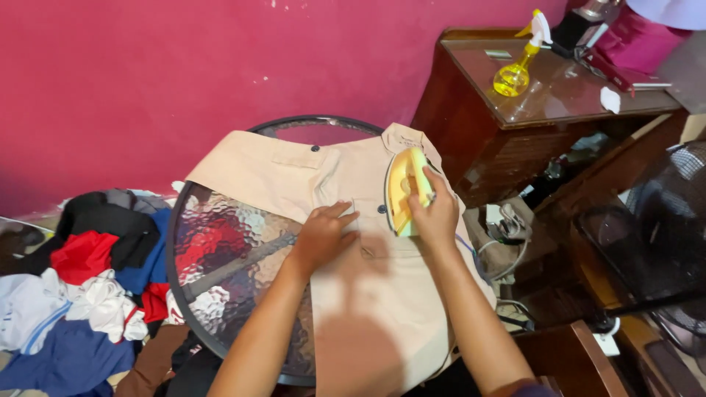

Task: Ironing a tan-colored jacket on a glass table using a yellow electric iron.

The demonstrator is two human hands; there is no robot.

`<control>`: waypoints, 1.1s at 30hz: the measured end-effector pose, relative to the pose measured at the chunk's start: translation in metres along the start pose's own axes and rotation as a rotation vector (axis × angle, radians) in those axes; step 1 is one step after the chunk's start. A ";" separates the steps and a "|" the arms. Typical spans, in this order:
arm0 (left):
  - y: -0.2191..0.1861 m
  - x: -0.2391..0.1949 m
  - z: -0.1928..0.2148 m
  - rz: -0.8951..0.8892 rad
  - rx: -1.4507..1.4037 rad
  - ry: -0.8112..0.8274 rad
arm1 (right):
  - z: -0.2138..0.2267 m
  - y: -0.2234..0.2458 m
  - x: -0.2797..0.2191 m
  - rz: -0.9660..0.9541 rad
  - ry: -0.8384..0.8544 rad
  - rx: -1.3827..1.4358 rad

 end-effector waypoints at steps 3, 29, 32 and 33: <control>0.003 -0.003 0.003 0.019 -0.054 0.037 | -0.010 0.002 0.017 -0.079 0.075 -0.051; 0.069 0.004 0.017 0.150 -0.018 0.014 | 0.003 0.067 -0.042 0.042 0.188 0.172; 0.055 -0.004 0.010 0.046 0.120 -0.150 | 0.032 0.063 -0.071 -0.004 0.214 0.194; 0.062 -0.004 0.006 0.054 0.115 -0.154 | 0.042 0.062 -0.078 0.002 0.224 0.191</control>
Point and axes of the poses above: each hand's wrist, its own x-axis towards the middle knuckle, its own z-axis out of the back of the hand, y = z × x, the point moved 9 cm from there along x, towards the middle knuckle, and after that the axes turned 14 degrees about -x, right-handed, at the moved point
